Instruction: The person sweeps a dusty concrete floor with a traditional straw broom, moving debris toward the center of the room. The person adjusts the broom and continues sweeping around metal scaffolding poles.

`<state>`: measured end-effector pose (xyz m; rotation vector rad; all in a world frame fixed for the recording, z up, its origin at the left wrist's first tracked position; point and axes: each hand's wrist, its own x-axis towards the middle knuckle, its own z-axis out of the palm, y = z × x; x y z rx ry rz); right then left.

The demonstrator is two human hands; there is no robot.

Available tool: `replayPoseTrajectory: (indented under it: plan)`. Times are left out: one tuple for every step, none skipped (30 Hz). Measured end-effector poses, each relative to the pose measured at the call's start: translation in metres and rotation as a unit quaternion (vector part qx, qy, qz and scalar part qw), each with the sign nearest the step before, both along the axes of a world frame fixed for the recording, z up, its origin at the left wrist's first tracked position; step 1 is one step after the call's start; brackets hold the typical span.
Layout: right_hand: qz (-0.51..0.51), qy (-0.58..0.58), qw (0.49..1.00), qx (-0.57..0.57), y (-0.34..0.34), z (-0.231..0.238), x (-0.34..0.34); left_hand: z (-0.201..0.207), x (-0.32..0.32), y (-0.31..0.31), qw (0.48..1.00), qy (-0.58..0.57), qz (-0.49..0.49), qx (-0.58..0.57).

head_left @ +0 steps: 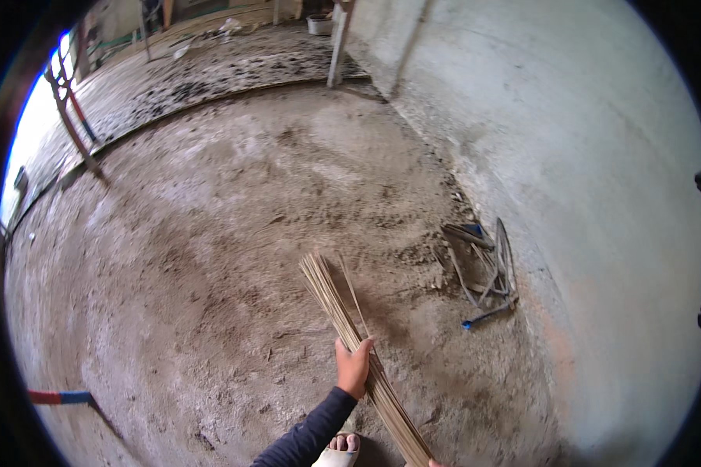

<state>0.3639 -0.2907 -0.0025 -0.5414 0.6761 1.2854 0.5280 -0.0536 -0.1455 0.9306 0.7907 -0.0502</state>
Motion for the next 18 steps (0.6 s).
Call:
replayPoseTrajectory:
  plan:
    - [-0.013, 0.009, 0.998, 0.060, 0.003, -0.004, 0.004, -0.015, 0.008, -0.017, 1.000, -0.006, -0.018, -0.018]
    - [-0.070, 0.003, 0.997, 0.038, 0.006, -0.007, 0.008, -0.032, 0.018, -0.035, 0.999, 0.010, -0.039, -0.030]
    - [-0.123, -0.003, 0.992, 0.012, 0.005, -0.006, 0.013, -0.047, 0.038, -0.061, 0.997, 0.012, -0.081, -0.012]
    - [-0.176, -0.009, 0.984, -0.014, 0.006, -0.005, 0.017, -0.060, 0.062, -0.094, 0.989, 0.003, -0.142, 0.040]
    - [-0.205, -0.006, 0.979, -0.006, 0.000, 0.001, 0.021, -0.068, 0.086, -0.130, 0.969, -0.017, -0.208, 0.128]
    - [-0.256, 0.003, 0.966, -0.019, -0.004, 0.006, 0.022, -0.071, 0.106, -0.168, 0.946, -0.017, -0.267, 0.182]
    - [-0.301, -0.009, 0.953, -0.004, -0.013, 0.014, 0.022, -0.070, 0.121, -0.203, 0.947, -0.027, -0.268, 0.175]
    - [-0.346, -0.021, 0.938, 0.012, -0.023, 0.023, 0.022, -0.062, 0.135, -0.237, 0.943, -0.008, -0.298, 0.146]
    - [-0.383, -0.011, 0.924, 0.001, -0.032, 0.032, 0.018, -0.056, 0.139, -0.259, 0.935, -0.036, -0.321, 0.146]
    - [-0.383, -0.035, 0.922, 0.040, -0.041, 0.038, 0.014, -0.045, 0.138, -0.280, 0.920, -0.049, -0.363, 0.137]
    - [-0.381, -0.055, 0.919, 0.078, -0.048, 0.044, 0.005, -0.034, 0.141, -0.291, 0.899, -0.082, -0.423, 0.079]
    - [-0.380, -0.076, 0.914, 0.118, -0.053, 0.046, -0.002, -0.022, 0.144, -0.297, 0.868, -0.115, -0.483, 0.025]
    - [-0.398, -0.058, 0.909, 0.114, -0.060, 0.050, -0.011, -0.005, 0.133, -0.310, 0.890, -0.125, -0.433, 0.067]
    - [-0.419, -0.038, 0.900, 0.109, -0.064, 0.052, -0.022, 0.010, 0.127, -0.317, 0.890, -0.114, -0.439, 0.051]
    - [-0.444, -0.018, 0.890, 0.105, -0.067, 0.051, -0.031, 0.020, 0.122, -0.316, 0.890, -0.147, -0.430, 0.034]
    - [-0.414, -0.038, 0.902, 0.119, -0.072, 0.051, -0.038, 0.029, 0.116, -0.313, 0.884, -0.168, -0.435, 0.008]
    - [-0.384, -0.058, 0.912, 0.133, -0.076, 0.047, -0.043, 0.037, 0.111, -0.305, 0.879, -0.194, -0.436, -0.019]
    - [-0.353, -0.078, 0.920, 0.148, -0.079, 0.043, -0.050, 0.042, 0.106, -0.292, 0.866, -0.190, -0.460, -0.046]
